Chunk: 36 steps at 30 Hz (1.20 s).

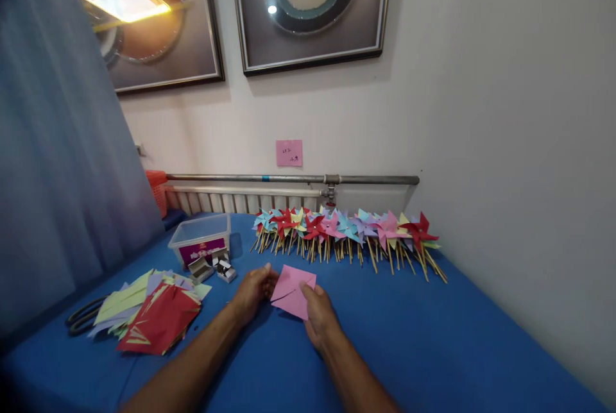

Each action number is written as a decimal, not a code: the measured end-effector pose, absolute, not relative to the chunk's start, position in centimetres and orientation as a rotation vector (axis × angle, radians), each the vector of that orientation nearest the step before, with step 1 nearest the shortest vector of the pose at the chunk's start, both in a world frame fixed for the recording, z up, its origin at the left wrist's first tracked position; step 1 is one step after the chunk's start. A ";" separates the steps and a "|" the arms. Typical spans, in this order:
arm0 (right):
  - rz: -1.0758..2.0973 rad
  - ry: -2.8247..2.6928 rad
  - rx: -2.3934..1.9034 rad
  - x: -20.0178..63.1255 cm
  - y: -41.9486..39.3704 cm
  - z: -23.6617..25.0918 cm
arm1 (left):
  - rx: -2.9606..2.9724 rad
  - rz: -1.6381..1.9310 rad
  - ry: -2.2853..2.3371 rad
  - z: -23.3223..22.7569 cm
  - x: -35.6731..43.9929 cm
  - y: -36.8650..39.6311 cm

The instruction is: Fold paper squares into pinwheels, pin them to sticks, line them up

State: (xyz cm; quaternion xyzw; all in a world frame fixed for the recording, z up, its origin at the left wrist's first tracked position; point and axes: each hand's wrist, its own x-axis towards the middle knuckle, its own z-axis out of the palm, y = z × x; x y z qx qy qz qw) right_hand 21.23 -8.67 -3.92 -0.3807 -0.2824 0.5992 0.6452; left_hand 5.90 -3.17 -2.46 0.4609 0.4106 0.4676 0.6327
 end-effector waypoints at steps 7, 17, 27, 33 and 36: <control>1.417 -0.690 -0.846 21.0 -8.5 -4.3 | 1.224 1.154 0.993 -3.9 6.4 -3.8; 1.440 -0.680 -0.858 21.1 -8.6 -4.1 | 1.149 1.165 1.013 -3.2 5.8 -3.8; 1.546 -0.747 -0.784 21.0 -8.8 -3.5 | 1.068 1.219 1.017 -3.3 5.9 -3.7; 1.507 -0.756 -0.835 20.8 -8.9 -3.3 | 1.075 1.222 1.023 -3.4 6.4 -4.0; 1.461 -0.745 -0.871 20.6 -8.9 -3.3 | 1.089 1.214 1.013 -3.1 6.5 -4.1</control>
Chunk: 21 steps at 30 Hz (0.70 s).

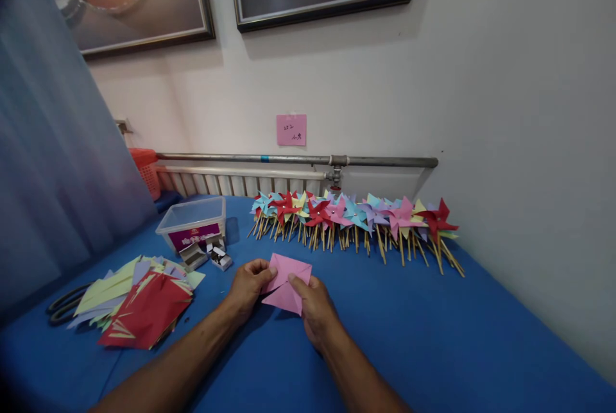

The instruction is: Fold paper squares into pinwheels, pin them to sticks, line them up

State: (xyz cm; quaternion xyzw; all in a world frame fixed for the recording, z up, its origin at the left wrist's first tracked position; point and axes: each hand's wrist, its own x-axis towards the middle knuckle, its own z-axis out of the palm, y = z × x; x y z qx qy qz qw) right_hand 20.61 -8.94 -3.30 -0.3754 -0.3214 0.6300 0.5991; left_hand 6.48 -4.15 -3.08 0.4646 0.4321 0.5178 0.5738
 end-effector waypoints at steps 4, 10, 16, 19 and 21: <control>1.431 -0.723 -0.911 20.5 -8.9 -3.5 | 1.142 1.247 1.047 -2.6 6.4 -4.2; 1.401 -0.715 -0.936 20.7 -8.6 -4.1 | 1.333 1.298 1.017 -2.9 6.2 -4.2; 1.394 -0.706 -0.923 20.7 -8.6 -4.2 | 1.664 1.289 0.991 -3.3 5.8 -4.5; 1.392 -0.722 -0.900 20.6 -8.6 -4.1 | 1.852 1.281 0.911 -3.0 5.5 -4.6; 1.400 -0.731 -0.892 20.6 -8.6 -4.1 | 1.941 1.282 0.852 -2.9 5.4 -4.6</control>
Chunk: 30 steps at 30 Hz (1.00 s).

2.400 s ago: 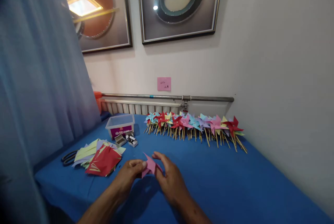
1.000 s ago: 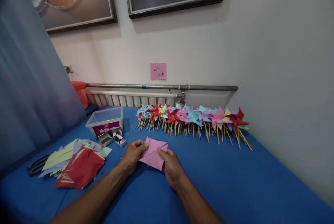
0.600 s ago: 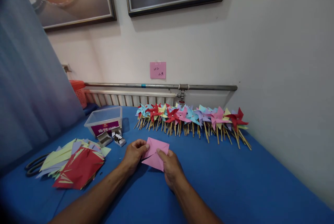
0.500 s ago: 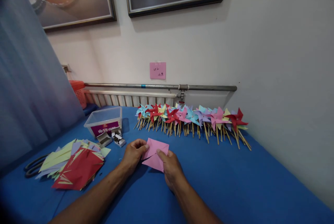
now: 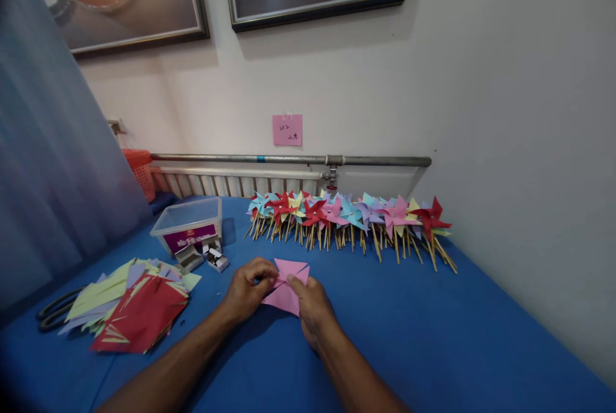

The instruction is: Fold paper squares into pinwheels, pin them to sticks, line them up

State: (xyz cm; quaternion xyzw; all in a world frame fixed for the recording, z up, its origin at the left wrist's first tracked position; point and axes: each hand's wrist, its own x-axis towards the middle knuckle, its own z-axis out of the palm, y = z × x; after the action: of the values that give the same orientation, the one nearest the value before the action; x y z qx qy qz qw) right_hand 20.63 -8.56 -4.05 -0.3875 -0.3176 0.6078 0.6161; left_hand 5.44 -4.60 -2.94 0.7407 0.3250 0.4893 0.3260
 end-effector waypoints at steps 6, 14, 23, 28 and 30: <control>1.405 -0.721 -0.900 20.6 -8.7 -3.8 | 2.056 1.272 0.815 -3.4 5.5 -4.5; 1.406 -0.749 -0.943 20.6 -8.7 -3.6 | 2.154 1.276 0.816 -3.6 5.5 -4.7; 1.339 -0.752 -1.007 20.4 -8.6 -4.2 | 2.175 1.253 0.781 -3.3 5.4 -4.9; 1.266 -0.803 -1.045 20.5 -8.2 -5.0 | 1.901 1.262 0.897 -1.9 5.2 -5.3; 1.190 -0.855 -1.125 20.9 -8.0 -5.4 | 1.691 1.214 1.008 -1.5 5.1 -5.1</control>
State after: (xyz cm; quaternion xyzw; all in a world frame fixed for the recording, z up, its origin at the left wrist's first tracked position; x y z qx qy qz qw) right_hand 20.85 -7.97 -5.41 -0.4860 -0.3694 0.5138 0.6028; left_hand 5.07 -5.05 -1.53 0.6691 0.3989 0.4806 0.4027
